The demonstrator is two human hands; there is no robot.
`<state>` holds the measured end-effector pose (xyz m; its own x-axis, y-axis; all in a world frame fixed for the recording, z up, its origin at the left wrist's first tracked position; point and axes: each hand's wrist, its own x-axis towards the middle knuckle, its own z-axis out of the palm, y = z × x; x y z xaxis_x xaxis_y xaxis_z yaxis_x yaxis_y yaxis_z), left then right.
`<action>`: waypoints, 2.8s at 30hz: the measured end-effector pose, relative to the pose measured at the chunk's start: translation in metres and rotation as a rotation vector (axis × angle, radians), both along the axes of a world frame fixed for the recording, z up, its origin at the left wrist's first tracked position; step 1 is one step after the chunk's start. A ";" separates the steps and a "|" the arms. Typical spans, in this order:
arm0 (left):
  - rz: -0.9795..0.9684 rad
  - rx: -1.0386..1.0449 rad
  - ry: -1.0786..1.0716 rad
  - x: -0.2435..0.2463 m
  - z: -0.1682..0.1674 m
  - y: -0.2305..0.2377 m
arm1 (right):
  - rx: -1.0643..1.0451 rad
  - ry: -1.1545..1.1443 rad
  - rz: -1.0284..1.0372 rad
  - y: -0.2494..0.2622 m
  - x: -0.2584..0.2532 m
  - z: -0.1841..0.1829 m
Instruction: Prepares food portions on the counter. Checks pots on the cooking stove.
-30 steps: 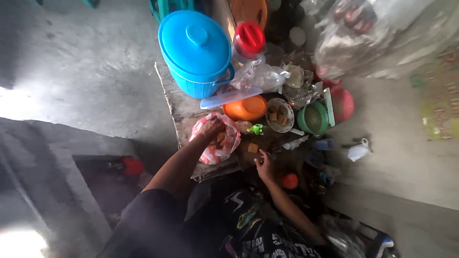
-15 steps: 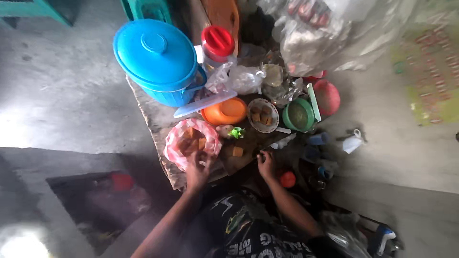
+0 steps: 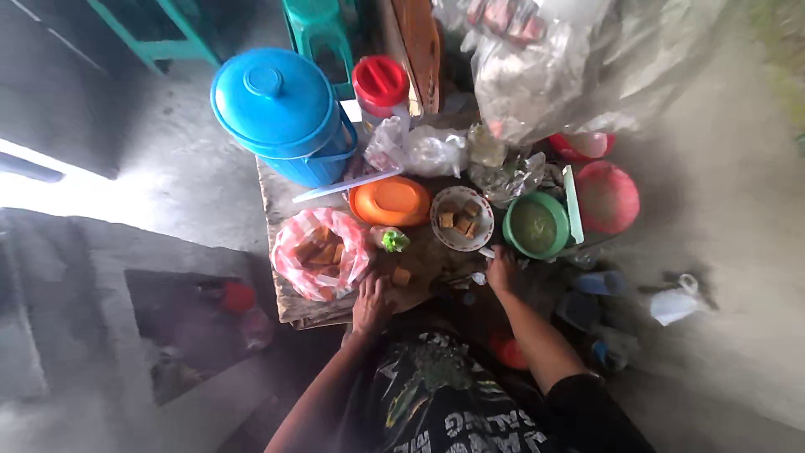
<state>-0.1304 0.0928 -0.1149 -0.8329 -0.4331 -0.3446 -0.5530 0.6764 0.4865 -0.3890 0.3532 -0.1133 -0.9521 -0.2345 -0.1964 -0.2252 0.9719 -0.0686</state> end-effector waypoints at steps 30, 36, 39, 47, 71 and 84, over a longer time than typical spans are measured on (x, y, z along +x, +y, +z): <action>0.397 -0.244 0.216 -0.052 -0.005 0.051 | -0.126 -0.647 0.424 0.022 0.112 0.036; 0.501 0.001 0.234 -0.065 -0.004 0.051 | -0.093 -0.595 0.430 0.021 0.116 0.034; 0.510 -0.007 0.229 -0.069 -0.004 0.050 | -0.071 -0.586 0.437 0.019 0.116 0.036; 0.530 0.024 0.263 -0.066 -0.006 0.051 | -0.056 -0.515 0.481 0.016 0.116 0.035; 0.750 0.110 0.093 -0.100 0.008 0.072 | 0.097 -0.614 0.426 -0.029 0.111 0.030; 0.779 0.043 0.283 -0.050 0.007 0.056 | -0.115 -0.578 0.482 0.064 0.113 0.032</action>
